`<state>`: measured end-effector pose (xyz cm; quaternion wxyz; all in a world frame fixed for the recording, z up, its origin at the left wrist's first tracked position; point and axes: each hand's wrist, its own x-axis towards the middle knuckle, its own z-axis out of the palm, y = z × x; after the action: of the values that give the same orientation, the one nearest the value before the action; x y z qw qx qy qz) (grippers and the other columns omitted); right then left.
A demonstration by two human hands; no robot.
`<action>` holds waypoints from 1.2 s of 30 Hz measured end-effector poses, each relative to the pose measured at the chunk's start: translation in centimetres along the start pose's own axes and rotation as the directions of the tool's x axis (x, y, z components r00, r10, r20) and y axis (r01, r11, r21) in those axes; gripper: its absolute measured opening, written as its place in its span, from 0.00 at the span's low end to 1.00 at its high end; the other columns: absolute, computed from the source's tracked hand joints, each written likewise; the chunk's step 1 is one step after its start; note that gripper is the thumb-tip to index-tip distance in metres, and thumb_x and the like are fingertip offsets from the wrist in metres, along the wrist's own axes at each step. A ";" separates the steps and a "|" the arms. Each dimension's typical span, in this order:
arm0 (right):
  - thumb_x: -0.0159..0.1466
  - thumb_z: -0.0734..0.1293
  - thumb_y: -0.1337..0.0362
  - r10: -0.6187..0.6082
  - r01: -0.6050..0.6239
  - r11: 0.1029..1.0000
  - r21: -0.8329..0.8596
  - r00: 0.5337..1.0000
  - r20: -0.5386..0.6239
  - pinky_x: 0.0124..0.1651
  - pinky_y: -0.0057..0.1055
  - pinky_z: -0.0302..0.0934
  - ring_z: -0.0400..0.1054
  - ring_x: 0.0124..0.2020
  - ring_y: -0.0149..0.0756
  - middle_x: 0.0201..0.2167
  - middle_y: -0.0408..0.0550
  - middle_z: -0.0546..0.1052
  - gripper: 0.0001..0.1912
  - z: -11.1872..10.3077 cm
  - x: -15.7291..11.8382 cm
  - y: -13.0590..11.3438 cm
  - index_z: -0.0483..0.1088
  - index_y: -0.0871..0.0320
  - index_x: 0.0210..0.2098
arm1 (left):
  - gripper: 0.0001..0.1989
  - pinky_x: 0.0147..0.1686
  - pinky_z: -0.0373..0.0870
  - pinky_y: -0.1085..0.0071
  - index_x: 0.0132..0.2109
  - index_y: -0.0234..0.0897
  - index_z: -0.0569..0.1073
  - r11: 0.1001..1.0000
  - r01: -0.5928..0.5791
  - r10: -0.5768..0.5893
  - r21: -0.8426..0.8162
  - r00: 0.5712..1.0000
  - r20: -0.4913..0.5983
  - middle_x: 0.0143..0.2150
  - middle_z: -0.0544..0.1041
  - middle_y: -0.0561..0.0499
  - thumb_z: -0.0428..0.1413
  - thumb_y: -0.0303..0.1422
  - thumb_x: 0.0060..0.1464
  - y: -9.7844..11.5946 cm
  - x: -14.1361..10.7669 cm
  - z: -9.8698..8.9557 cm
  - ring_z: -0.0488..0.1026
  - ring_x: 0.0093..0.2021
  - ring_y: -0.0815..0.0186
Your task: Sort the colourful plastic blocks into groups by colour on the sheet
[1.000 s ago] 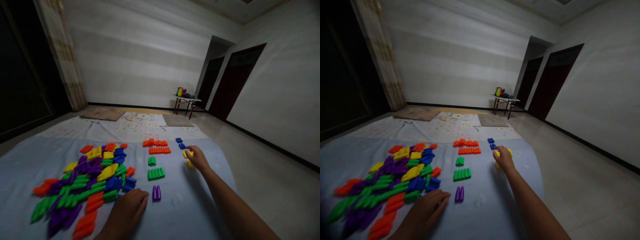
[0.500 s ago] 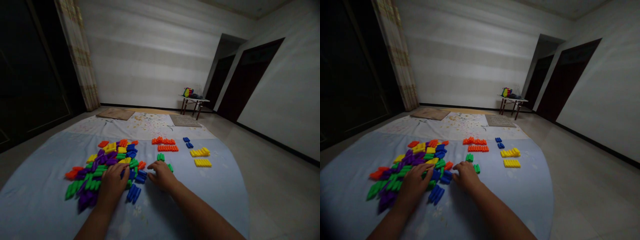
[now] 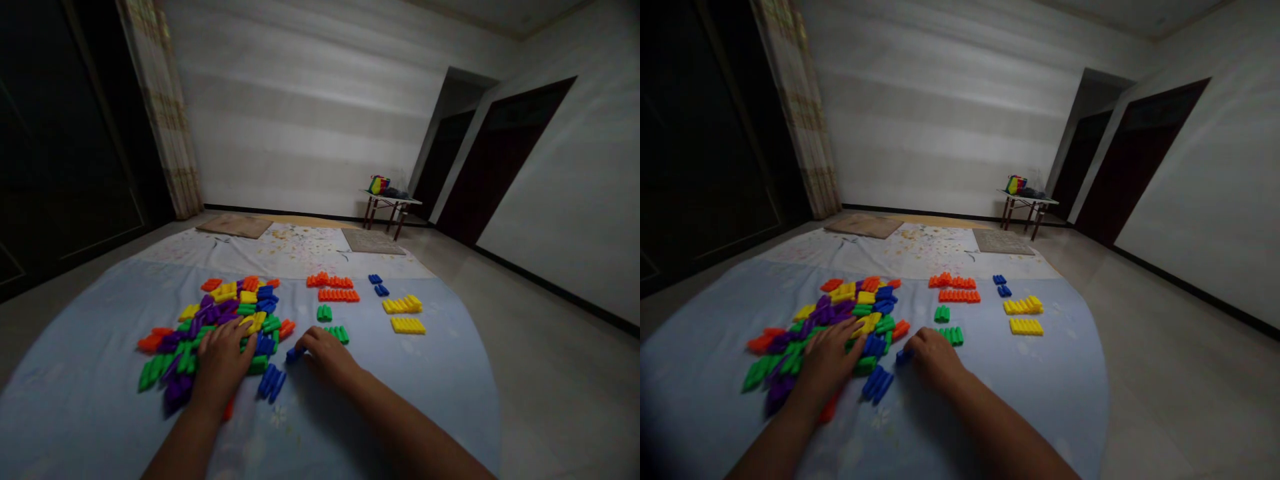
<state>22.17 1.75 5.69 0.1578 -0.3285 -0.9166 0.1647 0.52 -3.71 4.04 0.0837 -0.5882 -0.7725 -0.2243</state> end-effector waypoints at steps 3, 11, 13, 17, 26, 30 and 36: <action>0.55 0.63 0.73 -0.052 0.052 0.999 0.010 0.999 0.009 0.47 0.29 0.56 0.64 0.44 0.34 0.41 0.47 0.70 0.14 -0.7 -1.2 0.2 0.70 0.55 0.40 | 0.21 0.58 0.47 0.48 0.52 0.40 0.70 0.998 0.060 -0.062 0.034 0.997 0.046 0.57 0.67 0.45 0.42 0.40 0.56 0.0 -0.1 -0.2 0.60 0.58 0.55; 0.55 0.66 0.53 0.075 -0.075 0.989 -0.124 0.997 -0.004 0.47 0.38 0.53 0.63 0.44 0.43 0.40 0.52 0.71 0.20 -0.3 -1.4 -1.2 0.69 0.57 0.43 | 0.22 0.59 0.44 0.49 0.53 0.41 0.69 0.995 0.080 -0.089 0.055 0.980 0.176 0.61 0.63 0.45 0.41 0.42 0.57 0.6 -0.2 0.3 0.56 0.61 0.55; 0.55 0.66 0.53 0.088 -0.082 0.986 -0.142 0.996 0.031 0.47 0.40 0.53 0.63 0.44 0.44 0.40 0.53 0.72 0.20 0.0 -1.2 -1.3 0.70 0.58 0.43 | 0.23 0.59 0.42 0.47 0.54 0.41 0.68 0.994 0.090 -0.101 0.061 0.974 0.203 0.60 0.64 0.45 0.41 0.42 0.56 0.6 -0.1 0.5 0.57 0.61 0.55; 0.55 0.66 0.59 0.090 -0.092 0.994 -0.053 0.995 -0.037 0.47 0.36 0.53 0.63 0.45 0.41 0.42 0.50 0.72 0.19 -0.8 -1.3 -0.1 0.68 0.54 0.46 | 0.24 0.59 0.40 0.46 0.55 0.42 0.67 0.996 0.080 -0.089 0.046 0.972 0.219 0.60 0.64 0.45 0.39 0.43 0.56 0.1 0.1 1.1 0.59 0.60 0.55; 0.54 0.63 0.69 0.430 -0.450 0.889 -0.083 0.883 -0.189 0.52 0.37 0.51 0.60 0.51 0.42 0.49 0.52 0.71 0.24 -5.4 -4.1 9.9 0.65 0.57 0.51 | 0.25 0.59 0.40 0.46 0.56 0.41 0.66 0.996 0.045 -0.063 0.075 0.965 0.254 0.60 0.64 0.46 0.39 0.41 0.55 -0.8 0.4 1.9 0.59 0.60 0.54; 0.53 0.63 0.70 0.469 -0.481 0.870 -0.111 0.875 -0.118 0.53 0.37 0.52 0.61 0.52 0.43 0.49 0.52 0.71 0.25 -5.2 -4.9 12.7 0.66 0.58 0.51 | 0.23 0.58 0.41 0.45 0.53 0.42 0.69 0.997 0.031 -0.047 0.070 0.969 0.242 0.58 0.67 0.45 0.41 0.39 0.54 -0.8 0.4 1.8 0.60 0.59 0.52; 0.54 0.64 0.66 0.441 -0.445 0.896 -0.011 0.890 -0.119 0.55 0.34 0.52 0.61 0.54 0.41 0.51 0.55 0.69 0.25 -6.0 -5.3 13.2 0.65 0.59 0.52 | 0.23 0.58 0.41 0.44 0.51 0.41 0.71 0.998 -0.031 0.021 0.047 0.977 0.211 0.57 0.68 0.43 0.40 0.36 0.53 -1.3 0.1 2.2 0.61 0.58 0.50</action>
<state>35.72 9.05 4.77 0.1618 -0.5403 -0.8101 0.1601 -0.48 -2.95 1.84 0.0192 -0.6163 -0.7747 -0.1405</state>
